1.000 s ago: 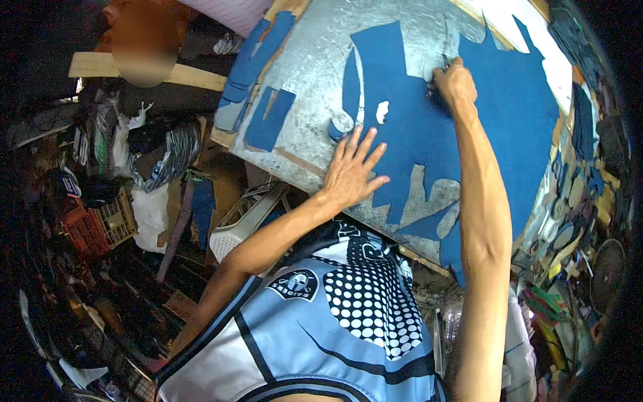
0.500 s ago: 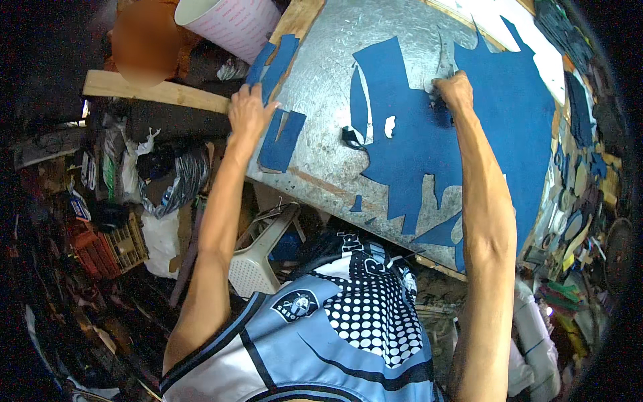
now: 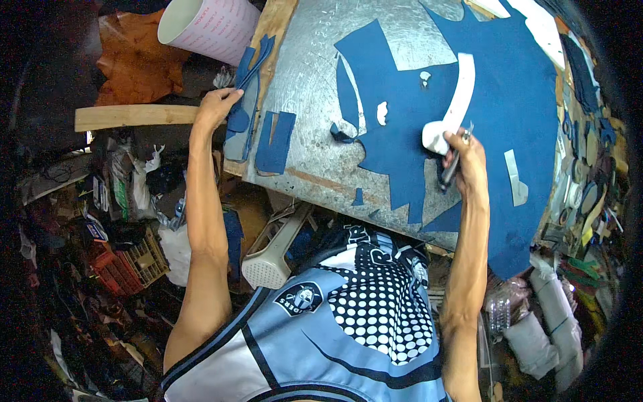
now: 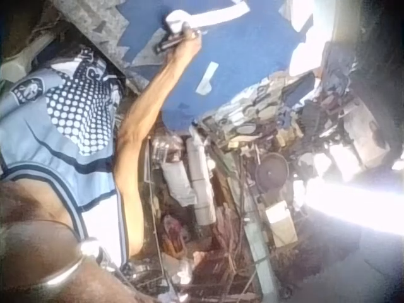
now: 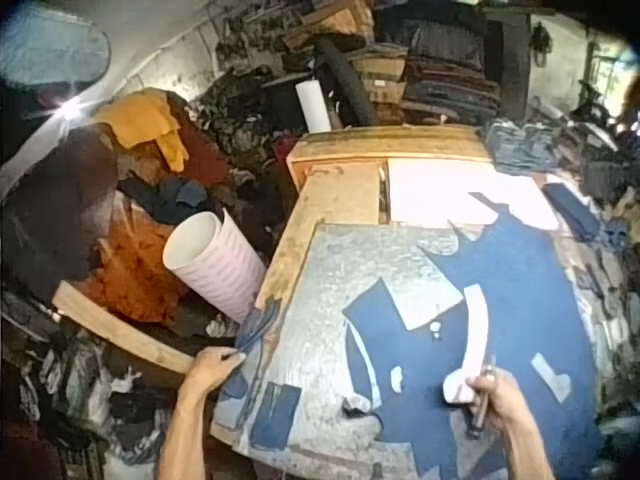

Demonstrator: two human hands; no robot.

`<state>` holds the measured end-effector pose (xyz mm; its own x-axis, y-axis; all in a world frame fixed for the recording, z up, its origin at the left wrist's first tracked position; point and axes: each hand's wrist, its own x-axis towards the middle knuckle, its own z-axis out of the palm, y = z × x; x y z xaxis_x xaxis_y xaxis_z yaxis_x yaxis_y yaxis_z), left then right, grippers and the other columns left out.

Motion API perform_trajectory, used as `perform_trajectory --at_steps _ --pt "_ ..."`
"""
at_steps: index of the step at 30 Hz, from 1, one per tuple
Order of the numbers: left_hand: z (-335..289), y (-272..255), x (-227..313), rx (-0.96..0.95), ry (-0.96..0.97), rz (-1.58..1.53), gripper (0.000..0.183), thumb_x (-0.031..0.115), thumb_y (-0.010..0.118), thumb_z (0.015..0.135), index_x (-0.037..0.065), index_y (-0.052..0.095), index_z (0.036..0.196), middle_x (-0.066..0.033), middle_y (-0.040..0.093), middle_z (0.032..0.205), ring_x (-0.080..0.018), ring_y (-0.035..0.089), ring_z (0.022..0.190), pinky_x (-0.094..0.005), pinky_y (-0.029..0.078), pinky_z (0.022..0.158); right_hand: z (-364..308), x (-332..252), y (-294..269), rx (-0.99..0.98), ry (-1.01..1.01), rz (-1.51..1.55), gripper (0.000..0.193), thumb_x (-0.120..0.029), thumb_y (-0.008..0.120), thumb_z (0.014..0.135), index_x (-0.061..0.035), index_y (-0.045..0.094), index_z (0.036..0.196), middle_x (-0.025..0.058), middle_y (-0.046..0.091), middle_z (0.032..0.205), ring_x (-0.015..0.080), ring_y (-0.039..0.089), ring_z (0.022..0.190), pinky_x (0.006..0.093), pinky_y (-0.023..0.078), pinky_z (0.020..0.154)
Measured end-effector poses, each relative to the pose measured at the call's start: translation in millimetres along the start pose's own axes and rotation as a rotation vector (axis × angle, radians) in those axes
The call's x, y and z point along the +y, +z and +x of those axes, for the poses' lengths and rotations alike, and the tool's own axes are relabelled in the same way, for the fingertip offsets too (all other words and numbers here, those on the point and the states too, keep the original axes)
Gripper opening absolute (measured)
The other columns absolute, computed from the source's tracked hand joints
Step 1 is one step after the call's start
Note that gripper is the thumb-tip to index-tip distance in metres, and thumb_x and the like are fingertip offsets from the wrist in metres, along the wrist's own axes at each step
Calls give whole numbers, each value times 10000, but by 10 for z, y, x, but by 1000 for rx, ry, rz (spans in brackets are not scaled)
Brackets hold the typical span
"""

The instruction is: Cutting out shoe components from blue material using templates and a hand knife.

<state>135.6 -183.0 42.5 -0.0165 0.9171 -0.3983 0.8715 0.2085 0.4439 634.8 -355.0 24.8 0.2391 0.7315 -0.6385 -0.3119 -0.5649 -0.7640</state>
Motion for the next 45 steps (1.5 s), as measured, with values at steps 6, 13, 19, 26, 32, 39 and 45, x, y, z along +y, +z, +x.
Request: perform_trajectory --at_steps 6,13,19,26,32,39,45 --pt "-40 27 10 -3 0 22 481 418 634 913 -5 702 1131 -214 724 1026 -316 702 957 -371 513 857 -353 77 -298 68 -49 -68 225 -182 696 904 -34 613 1051 -4 618 728 50 518 524 206 432 466" --pt "9 96 -19 22 30 35 466 429 634 916 15 711 1116 -190 731 999 -287 703 906 -366 513 829 -584 1 -777 174 -112 -133 354 -142 658 911 33 592 1211 29 643 782 64 528 573 207 414 500" --pt "-153 16 104 30 -65 4 600 520 622 922 -29 688 1156 -199 711 1101 -302 669 1059 -367 476 932 -477 274 -682 108 -73 -69 408 -97 657 894 79 569 1252 56 655 787 99 613 604 221 481 496" --pt "-1093 1031 1287 297 617 -126 273 164 613 942 -15 647 1145 -200 665 1155 -363 632 1072 -419 481 975 -558 361 -613 120 6 -164 346 -110 680 910 44 617 1213 47 666 783 72 581 540 206 457 469" --pt "-1680 2003 1433 18 736 180 414 273 707 877 62 645 1228 -194 491 1433 -368 419 1369 -528 335 1117 -564 385 -592 115 -3 -299 310 -134 668 922 16 629 1190 30 642 728 65 545 488 215 426 432" --pt "-1761 1811 1237 41 555 257 428 296 658 920 81 629 1289 -174 461 1468 -360 467 1306 -516 353 1065 -556 348 -441 146 -41 -444 274 -188 665 933 -1 623 1128 18 608 683 56 482 458 223 379 411" --pt "-1575 1622 1195 127 398 240 402 231 653 921 50 618 1278 -161 574 1340 -343 571 1118 -460 434 936 -545 352 -414 152 -37 -424 287 -202 668 933 -2 614 1131 8 571 644 58 472 443 220 372 400"
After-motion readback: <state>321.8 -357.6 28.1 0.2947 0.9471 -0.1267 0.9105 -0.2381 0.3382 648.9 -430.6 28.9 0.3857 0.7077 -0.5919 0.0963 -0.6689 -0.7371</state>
